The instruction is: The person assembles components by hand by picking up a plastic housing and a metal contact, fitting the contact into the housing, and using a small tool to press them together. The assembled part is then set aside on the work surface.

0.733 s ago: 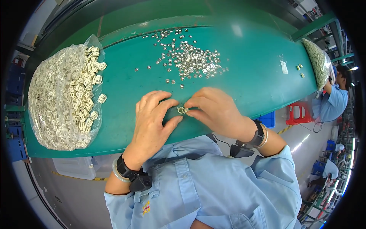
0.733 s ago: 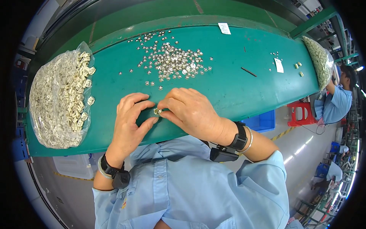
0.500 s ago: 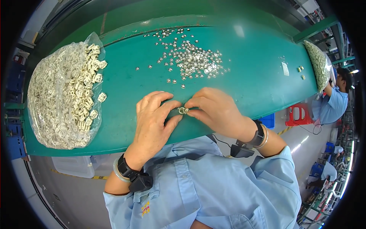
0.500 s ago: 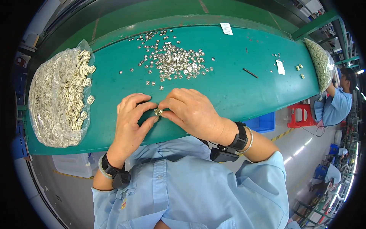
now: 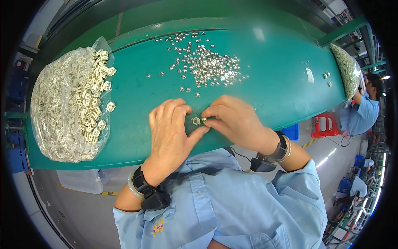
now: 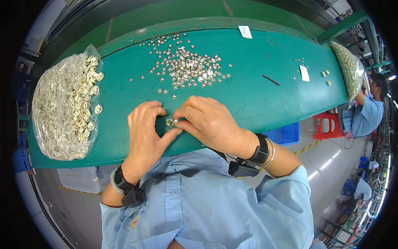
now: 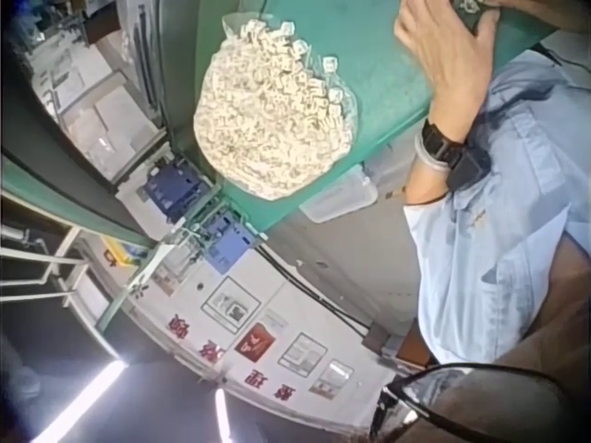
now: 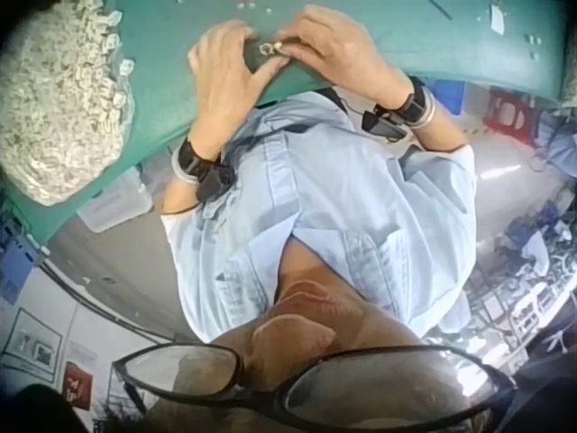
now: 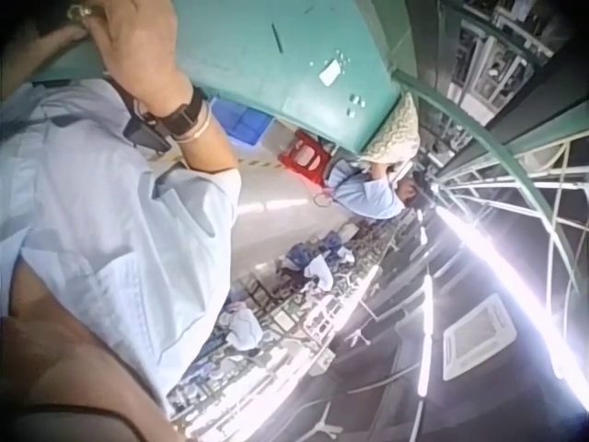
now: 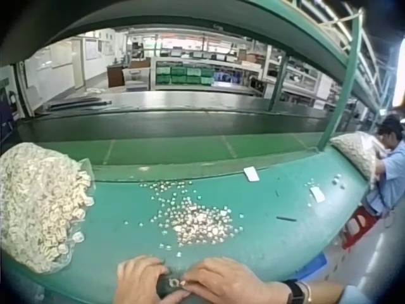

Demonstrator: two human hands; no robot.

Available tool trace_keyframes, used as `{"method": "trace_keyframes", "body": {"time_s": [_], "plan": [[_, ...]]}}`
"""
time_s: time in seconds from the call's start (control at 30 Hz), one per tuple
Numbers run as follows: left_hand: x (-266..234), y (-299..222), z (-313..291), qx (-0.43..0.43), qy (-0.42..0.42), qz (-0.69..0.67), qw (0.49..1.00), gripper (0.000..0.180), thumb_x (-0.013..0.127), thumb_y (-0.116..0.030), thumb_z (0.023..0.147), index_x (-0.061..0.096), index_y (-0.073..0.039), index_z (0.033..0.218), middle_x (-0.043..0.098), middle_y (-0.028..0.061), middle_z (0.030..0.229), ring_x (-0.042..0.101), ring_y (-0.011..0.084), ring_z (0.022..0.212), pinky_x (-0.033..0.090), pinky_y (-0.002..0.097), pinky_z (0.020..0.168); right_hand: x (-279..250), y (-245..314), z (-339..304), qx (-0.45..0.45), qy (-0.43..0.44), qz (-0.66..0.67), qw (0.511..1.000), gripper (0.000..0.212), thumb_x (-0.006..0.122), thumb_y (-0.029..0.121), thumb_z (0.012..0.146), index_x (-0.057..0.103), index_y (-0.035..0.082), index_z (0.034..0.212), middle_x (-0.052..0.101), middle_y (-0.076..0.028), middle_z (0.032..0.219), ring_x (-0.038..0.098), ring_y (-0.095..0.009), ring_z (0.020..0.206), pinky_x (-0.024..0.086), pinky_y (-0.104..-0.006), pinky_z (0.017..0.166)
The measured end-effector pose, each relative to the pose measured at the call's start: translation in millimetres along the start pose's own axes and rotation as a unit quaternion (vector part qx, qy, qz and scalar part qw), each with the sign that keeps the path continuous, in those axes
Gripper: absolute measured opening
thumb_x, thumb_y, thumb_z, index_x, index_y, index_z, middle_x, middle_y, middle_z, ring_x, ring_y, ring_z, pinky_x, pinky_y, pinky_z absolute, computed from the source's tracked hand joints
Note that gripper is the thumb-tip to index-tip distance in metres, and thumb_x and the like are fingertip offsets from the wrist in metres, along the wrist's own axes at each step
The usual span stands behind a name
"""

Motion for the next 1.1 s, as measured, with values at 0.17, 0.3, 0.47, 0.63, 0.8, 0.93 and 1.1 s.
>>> {"method": "trace_keyframes", "body": {"time_s": [0.17,0.3,0.47,0.63,0.8,0.93,1.1], "plan": [[4.0,0.2,-1.9,0.022,0.013,0.043,0.999,0.036,0.079,-0.014,0.073,0.060,-0.006,0.102,0.056,0.0109,0.115,0.051,0.0304,0.113,0.035,0.0436,0.094,-4.2,0.2,-1.2,0.000,0.001,0.005,1.000,0.027,0.078,0.005,0.071,0.067,0.008,0.095,0.063,-0.006,0.090,0.062,-0.025,0.078,0.049,-0.0354,0.065],[1.3,2.3,-2.8,0.036,0.011,0.034,0.999,0.035,0.077,-0.011,0.074,0.060,-0.006,0.104,0.056,0.0105,0.115,0.051,0.0306,0.114,0.035,0.0437,0.096,-5.2,-0.8,-1.5,-0.001,0.003,0.011,1.000,0.026,0.078,0.005,0.072,0.067,0.008,0.095,0.062,-0.006,0.089,0.062,-0.025,0.079,0.049,-0.0355,0.065],[-0.9,1.2,-1.4,0.032,0.023,0.015,0.999,0.034,0.075,-0.008,0.075,0.060,-0.005,0.105,0.057,0.0100,0.114,0.052,0.0304,0.114,0.036,0.0433,0.097,-2.4,-0.2,-0.4,-0.014,0.001,0.015,1.000,0.027,0.078,0.006,0.072,0.067,0.008,0.096,0.063,-0.006,0.090,0.062,-0.025,0.079,0.050,-0.0358,0.065],[-3.1,5.4,-2.3,0.003,0.006,-0.015,1.000,0.033,0.075,-0.007,0.074,0.061,-0.005,0.104,0.057,0.0103,0.113,0.052,0.0300,0.114,0.036,0.0427,0.097,1.5,2.7,4.9,-0.021,0.005,0.018,1.000,0.026,0.078,0.006,0.073,0.067,0.008,0.096,0.063,-0.007,0.091,0.062,-0.025,0.079,0.050,-0.0360,0.066],[-1.5,8.1,-3.5,0.020,-0.003,-0.003,1.000,0.033,0.075,-0.007,0.074,0.061,-0.005,0.104,0.057,0.0103,0.113,0.053,0.0298,0.113,0.037,0.0423,0.096,7.4,2.1,10.1,-0.020,0.007,0.022,1.000,0.025,0.077,0.007,0.073,0.067,0.008,0.096,0.063,-0.006,0.091,0.062,-0.025,0.080,0.050,-0.0363,0.067],[-1.8,8.0,-3.7,0.027,-0.010,-0.004,1.000,0.032,0.075,-0.006,0.074,0.061,-0.005,0.103,0.057,0.0103,0.112,0.053,0.0296,0.112,0.037,0.0423,0.095,10.5,2.7,13.2,-0.017,0.020,0.004,1.000,0.025,0.077,0.009,0.074,0.067,0.008,0.097,0.063,-0.006,0.091,0.063,-0.026,0.082,0.050,-0.0365,0.068],[-2.0,8.4,-3.8,0.027,-0.013,-0.004,1.000,0.032,0.075,-0.006,0.074,0.062,-0.005,0.103,0.058,0.0102,0.112,0.054,0.0296,0.112,0.037,0.0424,0.095,14.2,1.0,13.7,-0.018,0.036,-0.015,0.999,0.024,0.077,0.011,0.075,0.067,0.009,0.097,0.063,-0.005,0.092,0.062,-0.026,0.083,0.050,-0.0369,0.070]]}}
Point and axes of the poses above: each hand's wrist, its own z-axis towards the middle knuckle, its own x-axis out of the palm, y = z × x, the point moved 8 cm from there along z, towards the middle knuckle
